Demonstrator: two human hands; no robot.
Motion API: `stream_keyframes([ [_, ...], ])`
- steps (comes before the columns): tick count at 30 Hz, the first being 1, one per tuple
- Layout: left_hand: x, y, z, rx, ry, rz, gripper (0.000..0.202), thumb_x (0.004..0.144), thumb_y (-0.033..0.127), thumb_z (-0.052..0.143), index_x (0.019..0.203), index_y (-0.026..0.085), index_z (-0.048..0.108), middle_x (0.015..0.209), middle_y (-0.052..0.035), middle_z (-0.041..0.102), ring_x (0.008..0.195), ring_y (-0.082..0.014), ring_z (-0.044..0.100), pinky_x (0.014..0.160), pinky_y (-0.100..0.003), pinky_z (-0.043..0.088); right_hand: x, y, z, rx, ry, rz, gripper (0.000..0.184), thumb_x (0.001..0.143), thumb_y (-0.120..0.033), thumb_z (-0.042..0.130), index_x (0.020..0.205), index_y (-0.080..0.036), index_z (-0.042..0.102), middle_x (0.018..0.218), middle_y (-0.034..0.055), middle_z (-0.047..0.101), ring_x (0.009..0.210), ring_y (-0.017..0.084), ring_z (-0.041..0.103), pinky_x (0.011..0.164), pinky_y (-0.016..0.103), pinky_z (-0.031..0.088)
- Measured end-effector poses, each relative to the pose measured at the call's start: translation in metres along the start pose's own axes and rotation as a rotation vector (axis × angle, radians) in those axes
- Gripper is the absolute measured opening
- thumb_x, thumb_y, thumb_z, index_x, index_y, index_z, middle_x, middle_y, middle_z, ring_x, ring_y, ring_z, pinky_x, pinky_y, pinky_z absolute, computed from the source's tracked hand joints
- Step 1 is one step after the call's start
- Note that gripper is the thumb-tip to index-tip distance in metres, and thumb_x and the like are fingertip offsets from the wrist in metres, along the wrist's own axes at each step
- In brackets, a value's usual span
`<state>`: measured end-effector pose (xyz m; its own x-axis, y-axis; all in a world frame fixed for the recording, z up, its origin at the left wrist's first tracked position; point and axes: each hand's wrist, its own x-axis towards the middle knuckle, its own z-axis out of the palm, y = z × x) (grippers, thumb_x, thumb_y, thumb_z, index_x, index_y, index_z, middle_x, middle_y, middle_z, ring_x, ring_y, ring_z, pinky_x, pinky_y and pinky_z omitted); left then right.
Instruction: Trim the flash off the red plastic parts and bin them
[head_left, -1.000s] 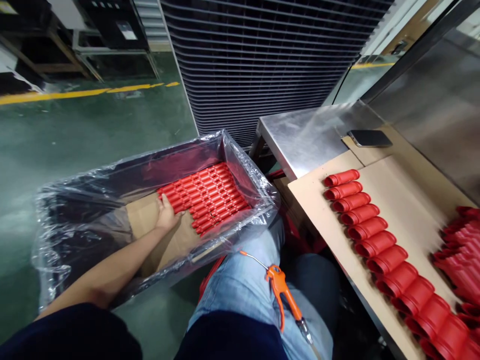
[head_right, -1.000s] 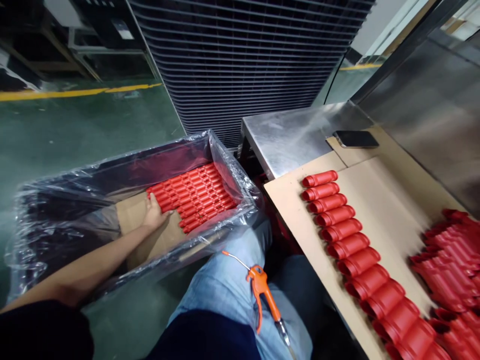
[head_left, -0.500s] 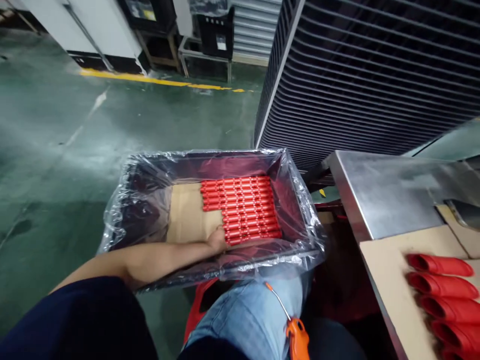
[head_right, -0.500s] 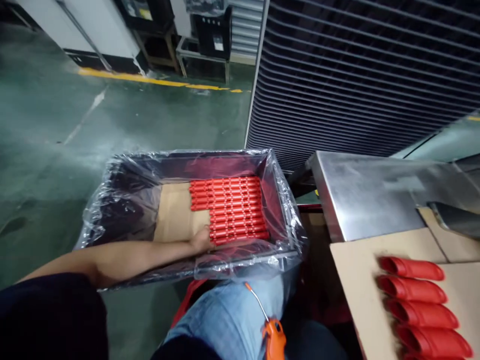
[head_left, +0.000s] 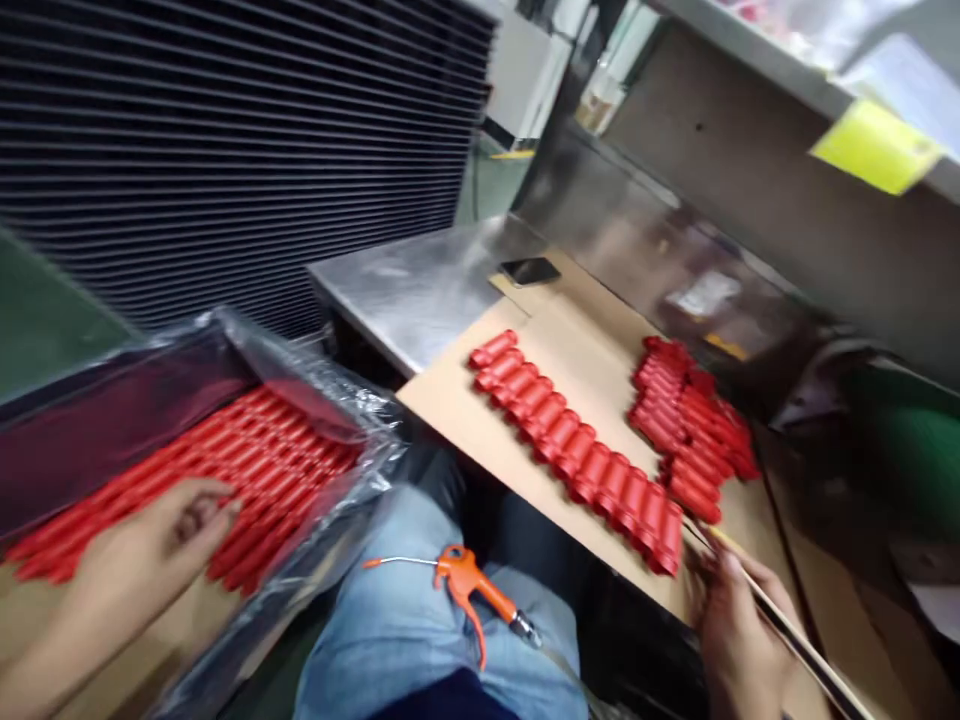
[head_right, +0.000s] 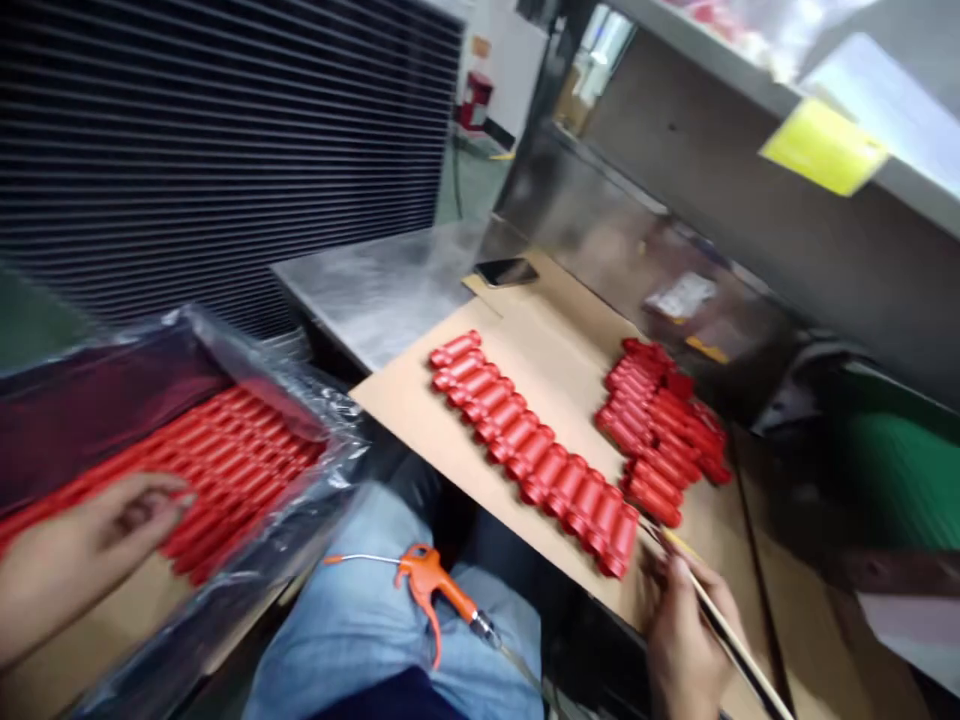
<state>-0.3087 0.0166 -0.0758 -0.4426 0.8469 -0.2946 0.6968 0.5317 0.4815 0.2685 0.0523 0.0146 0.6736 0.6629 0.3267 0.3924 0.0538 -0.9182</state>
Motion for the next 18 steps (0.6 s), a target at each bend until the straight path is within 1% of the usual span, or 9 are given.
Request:
stream_keyframes([
  [1, 0.003, 0.030, -0.013, -0.082, 0.182, 0.133, 0.037, 0.088, 0.066, 0.051, 0.117, 0.052, 0.069, 0.080, 0.0084, 0.072, 0.083, -0.0282, 0.074, 0.083, -0.041, 0.060, 0.006, 0.004, -0.009, 0.002, 0.024, 0.016, 0.039, 0.082, -0.051, 0.094, 0.096, -0.017, 0.079, 0.093, 0.0064, 0.079, 0.078, 0.026, 0.076, 0.076, 0.046, 0.068],
  [3, 0.004, 0.104, -0.033, -0.093, 0.357, 0.420, 0.042, 0.090, 0.069, 0.051, 0.122, 0.049, 0.069, 0.109, 0.0065, 0.078, 0.102, -0.0290, 0.075, 0.101, -0.044, 0.057, 0.013, 0.015, -0.016, 0.069, 0.034, 0.055, 0.039, 0.083, -0.050, 0.092, 0.100, -0.017, 0.079, 0.098, 0.0074, 0.081, 0.081, 0.024, 0.077, 0.082, 0.046, 0.067],
  [6, 0.017, 0.223, -0.039, 0.016, 0.282, 0.847, 0.061, 0.094, 0.054, 0.049, 0.149, 0.032, 0.065, 0.136, -0.0060, 0.071, 0.128, -0.0310, 0.069, 0.117, -0.043, 0.050, 0.012, 0.025, -0.014, 0.273, 0.017, 0.116, 0.035, 0.084, -0.043, 0.092, 0.102, -0.017, 0.078, 0.106, 0.0084, 0.082, 0.083, 0.019, 0.077, 0.087, 0.040, 0.066],
  [7, 0.028, 0.258, -0.036, 0.100, 0.213, 0.916, 0.070, 0.093, 0.050, 0.051, 0.159, 0.027, 0.059, 0.149, -0.0092, 0.065, 0.139, -0.0329, 0.062, 0.123, -0.044, 0.044, 0.010, 0.026, -0.014, 0.340, 0.019, 0.132, 0.033, 0.084, -0.041, 0.092, 0.102, -0.017, 0.077, 0.108, 0.0082, 0.082, 0.083, 0.018, 0.077, 0.087, 0.039, 0.066],
  [9, 0.056, 0.314, -0.027, 0.294, 0.079, 0.873, 0.080, 0.092, 0.042, 0.053, 0.170, 0.028, 0.047, 0.167, -0.0090, 0.051, 0.151, -0.0351, 0.050, 0.128, -0.046, 0.037, 0.009, 0.027, -0.015, 0.441, 0.032, 0.156, 0.029, 0.084, -0.038, 0.092, 0.101, -0.018, 0.078, 0.107, 0.0069, 0.082, 0.083, 0.017, 0.076, 0.086, 0.036, 0.065],
  [11, 0.083, 0.351, -0.018, 0.398, -0.011, 0.823, 0.071, 0.093, 0.036, 0.052, 0.164, 0.028, 0.058, 0.156, -0.0113, 0.063, 0.140, -0.0354, 0.060, 0.120, -0.046, 0.045, 0.008, 0.025, -0.017, 0.490, 0.041, 0.170, 0.026, 0.086, -0.037, 0.091, 0.100, -0.019, 0.079, 0.104, 0.0060, 0.081, 0.084, 0.017, 0.076, 0.086, 0.035, 0.065],
  [13, 0.103, 0.370, -0.015, 0.478, -0.083, 0.782, 0.061, 0.093, 0.034, 0.052, 0.152, 0.027, 0.070, 0.135, -0.0116, 0.076, 0.121, -0.0326, 0.071, 0.108, -0.041, 0.052, 0.007, 0.023, -0.019, 0.517, 0.043, 0.181, 0.024, 0.087, -0.036, 0.090, 0.100, -0.019, 0.079, 0.105, 0.0064, 0.080, 0.085, 0.017, 0.075, 0.086, 0.036, 0.065],
  [15, 0.111, 0.376, -0.018, 0.537, -0.128, 0.753, 0.055, 0.092, 0.035, 0.054, 0.143, 0.026, 0.075, 0.120, -0.0097, 0.082, 0.107, -0.0293, 0.074, 0.099, -0.036, 0.054, 0.005, 0.022, -0.020, 0.529, 0.044, 0.195, 0.023, 0.089, -0.036, 0.089, 0.101, -0.019, 0.080, 0.107, 0.0076, 0.080, 0.086, 0.018, 0.075, 0.088, 0.036, 0.065],
  [18, 0.111, 0.373, -0.026, 0.584, -0.155, 0.726, 0.053, 0.092, 0.039, 0.056, 0.140, 0.028, 0.075, 0.115, -0.0067, 0.084, 0.103, -0.0272, 0.075, 0.097, -0.034, 0.054, 0.004, 0.022, -0.022, 0.507, 0.021, 0.203, 0.023, 0.092, -0.038, 0.086, 0.104, -0.019, 0.081, 0.108, 0.0089, 0.080, 0.088, 0.020, 0.076, 0.090, 0.039, 0.065],
])
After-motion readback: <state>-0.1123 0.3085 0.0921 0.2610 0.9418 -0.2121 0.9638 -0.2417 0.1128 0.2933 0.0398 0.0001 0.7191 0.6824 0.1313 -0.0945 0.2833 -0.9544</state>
